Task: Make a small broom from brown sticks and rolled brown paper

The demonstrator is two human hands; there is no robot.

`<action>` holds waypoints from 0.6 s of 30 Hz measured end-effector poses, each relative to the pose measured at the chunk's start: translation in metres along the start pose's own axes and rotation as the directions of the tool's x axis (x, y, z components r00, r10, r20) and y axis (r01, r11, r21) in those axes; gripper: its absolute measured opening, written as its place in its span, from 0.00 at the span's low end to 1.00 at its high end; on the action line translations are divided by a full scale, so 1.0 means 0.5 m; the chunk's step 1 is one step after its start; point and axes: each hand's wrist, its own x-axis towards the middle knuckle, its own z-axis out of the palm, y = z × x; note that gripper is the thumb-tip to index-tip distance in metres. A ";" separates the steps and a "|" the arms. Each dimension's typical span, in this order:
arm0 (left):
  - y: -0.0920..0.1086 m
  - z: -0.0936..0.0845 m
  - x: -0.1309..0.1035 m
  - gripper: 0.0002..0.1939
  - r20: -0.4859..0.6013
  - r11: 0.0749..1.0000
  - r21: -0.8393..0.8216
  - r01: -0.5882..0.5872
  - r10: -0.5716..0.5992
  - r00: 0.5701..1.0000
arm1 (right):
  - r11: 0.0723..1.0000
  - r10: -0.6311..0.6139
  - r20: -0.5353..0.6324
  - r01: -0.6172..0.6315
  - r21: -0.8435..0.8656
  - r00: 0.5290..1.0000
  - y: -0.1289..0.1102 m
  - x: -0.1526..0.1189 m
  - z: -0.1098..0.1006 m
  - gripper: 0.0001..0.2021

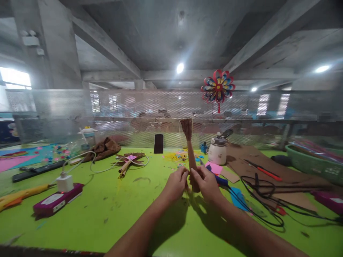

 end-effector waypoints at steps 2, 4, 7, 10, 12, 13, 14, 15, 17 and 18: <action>0.003 0.007 -0.006 0.10 0.017 0.999 0.041 0.009 -0.010 1.000 | 0.999 -0.026 -0.071 0.024 -0.029 0.997 -0.003 0.007 -0.005 0.18; 0.008 0.010 -0.011 0.11 0.023 0.993 0.116 0.000 -0.003 1.000 | 0.997 -0.049 -0.135 0.040 -0.065 0.990 -0.007 0.014 -0.008 0.19; 0.023 0.014 -0.019 0.13 0.068 0.957 0.290 -0.028 0.009 0.998 | 0.999 -0.030 -0.163 0.034 0.021 0.986 -0.015 0.022 -0.010 0.19; 0.046 0.022 -0.032 0.14 0.112 0.893 0.448 -0.040 -0.012 0.994 | 0.979 0.038 -0.141 -0.009 0.206 0.989 -0.028 0.023 -0.008 0.20; 0.062 0.029 -0.041 0.15 0.141 0.877 0.477 -0.052 -0.018 0.990 | 0.947 0.102 -0.108 -0.063 0.316 0.989 -0.039 0.020 -0.007 0.21; 0.067 0.033 -0.045 0.15 0.159 0.879 0.474 -0.061 -0.017 0.987 | 0.928 0.133 -0.089 -0.093 0.362 0.987 -0.045 0.018 -0.006 0.21; 0.071 0.036 -0.048 0.15 0.173 0.881 0.469 -0.070 -0.014 0.985 | 0.910 0.163 -0.067 -0.124 0.397 0.984 -0.050 0.016 -0.007 0.21; 0.073 0.039 -0.051 0.14 0.185 0.881 0.467 -0.078 -0.011 0.983 | 0.894 0.189 -0.047 -0.152 0.422 0.981 -0.055 0.014 -0.007 0.20; 0.073 0.045 -0.056 0.14 0.203 0.875 0.477 -0.089 -0.011 0.979 | 0.871 0.227 -0.009 -0.199 0.450 0.974 -0.063 0.011 -0.009 0.20; 0.071 0.049 -0.059 0.14 0.211 0.869 0.485 -0.092 -0.015 0.977 | 0.865 0.237 0.006 -0.214 0.455 0.971 -0.065 0.010 -0.010 0.20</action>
